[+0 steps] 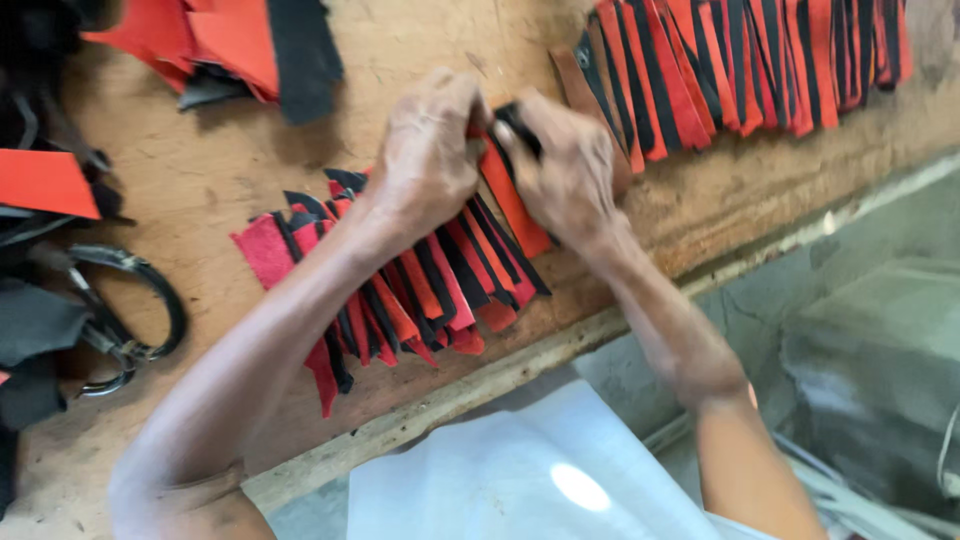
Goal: The person repeatedly picks a red fabric strip and a black fabric strip, aligns them edge to edge, and places the paired strip into a growing stack on the table. The process continues with multiple pairs being assembled and stacked.
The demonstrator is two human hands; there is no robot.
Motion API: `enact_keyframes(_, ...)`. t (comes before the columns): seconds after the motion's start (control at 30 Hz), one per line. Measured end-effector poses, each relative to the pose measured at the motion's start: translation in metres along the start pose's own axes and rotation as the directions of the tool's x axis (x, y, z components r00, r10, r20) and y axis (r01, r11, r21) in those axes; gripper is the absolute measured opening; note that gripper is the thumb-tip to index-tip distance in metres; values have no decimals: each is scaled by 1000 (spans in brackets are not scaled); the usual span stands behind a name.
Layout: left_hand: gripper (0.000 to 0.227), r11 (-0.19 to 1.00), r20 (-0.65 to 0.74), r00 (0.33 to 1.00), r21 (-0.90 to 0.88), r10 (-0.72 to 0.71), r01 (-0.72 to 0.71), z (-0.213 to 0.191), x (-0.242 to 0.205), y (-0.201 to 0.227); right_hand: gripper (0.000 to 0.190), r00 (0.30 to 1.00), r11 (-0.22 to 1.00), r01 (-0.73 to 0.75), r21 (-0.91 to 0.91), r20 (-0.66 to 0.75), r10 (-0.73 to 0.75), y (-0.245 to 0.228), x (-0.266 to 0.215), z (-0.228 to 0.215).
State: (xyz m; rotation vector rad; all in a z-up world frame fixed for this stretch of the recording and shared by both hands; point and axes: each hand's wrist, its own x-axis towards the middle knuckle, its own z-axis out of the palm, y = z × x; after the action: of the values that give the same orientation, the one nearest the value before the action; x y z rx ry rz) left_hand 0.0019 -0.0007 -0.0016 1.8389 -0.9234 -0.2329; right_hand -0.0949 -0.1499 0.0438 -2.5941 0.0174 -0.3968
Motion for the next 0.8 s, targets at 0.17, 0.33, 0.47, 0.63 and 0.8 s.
enact_keyframes(0.17,23,998,-43,997,7,69,-69,2,-7,-3,25,995,998,-53,-21,79,54,0,-18,-6)
enact_keyframes(0.33,23,999,-39,998,26,42,-41,2,-6,-1,19,974,989,-151,0,168,149,14,-112,-28)
enact_keyframes(0.47,29,999,-34,999,12,33,-33,-2,-3,3,17,974,983,-160,-91,145,172,31,-125,-47)
enact_keyframes(0.63,11,992,-121,993,-128,5,-20,-1,6,10,46,996,936,-69,-345,-70,48,12,-104,-70)
enact_keyframes(0.8,4,924,-183,980,-353,83,-145,-15,13,37,42,988,962,-19,273,-142,60,12,-84,-54)
